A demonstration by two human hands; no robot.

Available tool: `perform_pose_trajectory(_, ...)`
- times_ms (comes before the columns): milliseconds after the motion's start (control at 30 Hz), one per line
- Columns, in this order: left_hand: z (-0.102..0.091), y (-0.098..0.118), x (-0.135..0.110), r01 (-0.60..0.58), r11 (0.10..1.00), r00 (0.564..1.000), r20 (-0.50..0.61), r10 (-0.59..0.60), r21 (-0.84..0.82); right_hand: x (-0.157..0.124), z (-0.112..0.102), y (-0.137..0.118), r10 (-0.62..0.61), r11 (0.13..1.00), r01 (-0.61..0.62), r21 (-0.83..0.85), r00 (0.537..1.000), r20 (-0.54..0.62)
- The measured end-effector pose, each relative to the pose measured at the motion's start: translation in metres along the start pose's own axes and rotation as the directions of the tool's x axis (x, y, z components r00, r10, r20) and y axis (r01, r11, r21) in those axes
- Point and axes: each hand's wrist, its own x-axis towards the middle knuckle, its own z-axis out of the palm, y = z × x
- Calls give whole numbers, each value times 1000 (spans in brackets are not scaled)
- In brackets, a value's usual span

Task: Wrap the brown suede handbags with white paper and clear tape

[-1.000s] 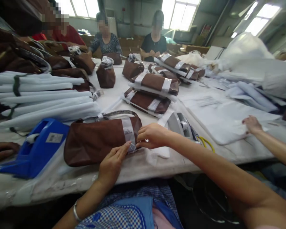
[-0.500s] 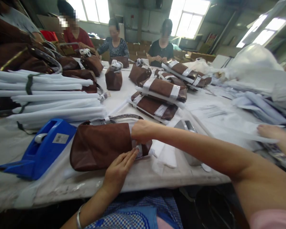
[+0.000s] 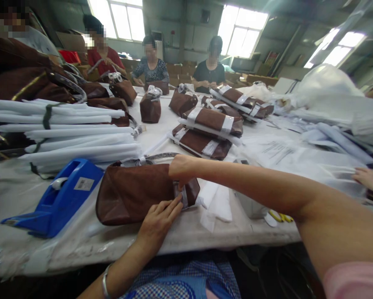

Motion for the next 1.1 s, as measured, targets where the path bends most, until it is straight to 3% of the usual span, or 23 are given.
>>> perform_pose_trajectory(167,3,1,-3,11,1000,1000,-9,-10,10,3,5,19,-24,999,21,-38,997,-78)
perform_pose_trajectory(333,2,2,-1,57,998,997,-51,-57,4,-6,25,46,223,966,-201,161,965,-137)
perform_pose_trajectory(400,1,3,1,63,998,996,-71,-63,-1,-17,37,43,394,888,-313,337,896,-205)
perform_pose_trajectory(500,3,2,1,67,997,993,-99,-69,-22,-37,55,13,663,711,-446,543,684,-306)
perform_pose_trajectory(533,4,2,0,67,997,992,-105,-70,-29,-43,61,-3,710,675,-460,577,618,-339)
perform_pose_trajectory(600,9,1,-2,60,998,990,-124,-64,-36,-50,74,-38,715,681,-395,616,541,-444)
perform_pose_trajectory(633,11,1,-4,54,998,989,-132,-59,-36,-51,80,-54,663,727,-316,609,554,-503)
perform_pose_trajectory(700,14,0,-6,32,999,988,-152,-37,-36,-50,93,-79,534,810,-193,554,633,-561)
perform_pose_trajectory(767,15,-1,-8,9,999,987,-158,-14,-32,-46,104,-93,487,829,-175,531,691,-533)
perform_pose_trajectory(833,15,-1,-10,-3,1000,987,-158,-1,-28,-45,111,-101,573,782,-255,569,652,-496)
perform_pose_trajectory(933,17,-2,-12,-15,1000,986,-166,11,-23,-49,115,-118,711,688,-352,634,500,-494)
perform_pose_trajectory(967,17,-3,-13,-21,999,985,-172,17,-25,-50,116,-126,718,684,-354,638,482,-502)
perform_pose_trajectory(1100,10,-10,-21,-105,994,978,-183,102,-10,-54,129,-152,644,753,-335,566,551,-531)
